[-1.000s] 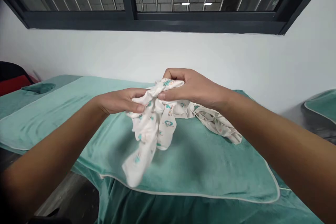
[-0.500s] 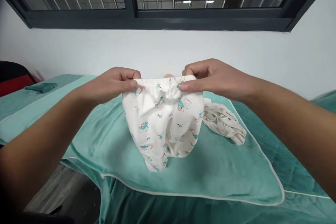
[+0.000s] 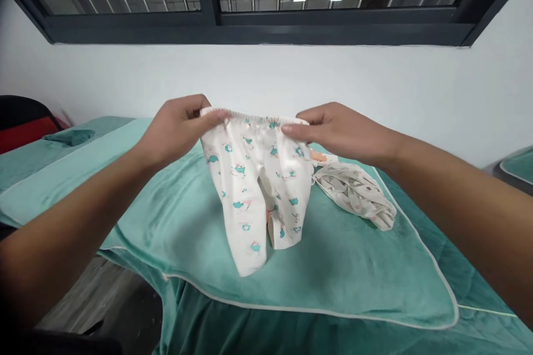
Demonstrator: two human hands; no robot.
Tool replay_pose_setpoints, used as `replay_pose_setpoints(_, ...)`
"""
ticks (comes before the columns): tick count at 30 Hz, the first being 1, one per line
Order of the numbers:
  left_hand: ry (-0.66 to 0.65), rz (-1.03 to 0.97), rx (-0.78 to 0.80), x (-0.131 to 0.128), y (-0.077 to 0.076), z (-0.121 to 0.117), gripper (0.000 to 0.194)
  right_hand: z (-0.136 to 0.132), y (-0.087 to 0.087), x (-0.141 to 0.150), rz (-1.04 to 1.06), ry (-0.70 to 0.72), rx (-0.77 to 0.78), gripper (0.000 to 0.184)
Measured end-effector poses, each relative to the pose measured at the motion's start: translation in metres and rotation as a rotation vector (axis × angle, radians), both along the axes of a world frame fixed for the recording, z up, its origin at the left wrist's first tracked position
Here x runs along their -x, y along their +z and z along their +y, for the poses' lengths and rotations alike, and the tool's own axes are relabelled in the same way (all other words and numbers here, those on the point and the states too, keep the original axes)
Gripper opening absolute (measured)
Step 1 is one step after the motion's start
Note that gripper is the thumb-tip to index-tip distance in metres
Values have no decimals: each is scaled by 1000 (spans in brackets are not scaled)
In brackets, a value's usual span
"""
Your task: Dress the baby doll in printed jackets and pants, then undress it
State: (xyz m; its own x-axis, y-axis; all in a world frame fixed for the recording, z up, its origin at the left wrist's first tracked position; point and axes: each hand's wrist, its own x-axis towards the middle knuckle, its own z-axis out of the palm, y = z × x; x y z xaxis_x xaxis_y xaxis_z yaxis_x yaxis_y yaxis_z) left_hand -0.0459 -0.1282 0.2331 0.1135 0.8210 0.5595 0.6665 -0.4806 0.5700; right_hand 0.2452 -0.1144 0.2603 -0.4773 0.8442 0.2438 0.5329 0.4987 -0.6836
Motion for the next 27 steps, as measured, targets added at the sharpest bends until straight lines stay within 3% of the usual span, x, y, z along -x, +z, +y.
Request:
replay_pose_setpoints(2, -56, -178, -12, -9, 6, -4, 37, -8, 5, 15, 150, 39, 52, 38)
replay_pose_setpoints(5, -246, -342, -52, -28, 12, -13, 34, -15, 10, 42, 439, 175, 68, 32)
replay_pose_setpoints(7, -376, -382, -83, -42, 10, -18, 44, -16, 12, 58, 580, 262, 53, 27)
replay_pose_setpoints(9, -415, -351, -52, -51, -1, -20, 55, -15, 12, 70, 664, 279, 35, 23)
replay_pose_setpoints(12, -329, -262, 129, -52, -27, -19, 47, -8, 2, 78, 709, 206, 31, 21)
replay_pose_setpoints(14, -234, -243, 217, -43, -46, -16, 39, 2, -14, 78, 742, 142, 53, 23)
replay_pose_setpoints(17, -73, -238, 106, -27, -64, -15, 35, 21, -49, 76, 845, -3, 193, 21)
replay_pose_setpoints(20, -34, -268, -90, -18, -70, -16, 39, 29, -88, 81, 851, -170, 593, 11)
replay_pose_setpoints(21, -33, -292, -112, -17, -70, -17, 40, 26, -100, 87, 778, -163, 756, 8)
replay_pose_setpoints(23, -8, -358, -84, -17, -72, -16, 35, 14, -117, 101, 588, -8, 1005, 9)
replay_pose_setpoints(25, 57, -420, 0, -16, -76, -12, 30, -3, -127, 116, 457, 173, 1112, 12)
replay_pose_setpoints(27, 168, -422, 112, -10, -83, -3, 31, -15, -131, 128, 335, 336, 1080, 14)
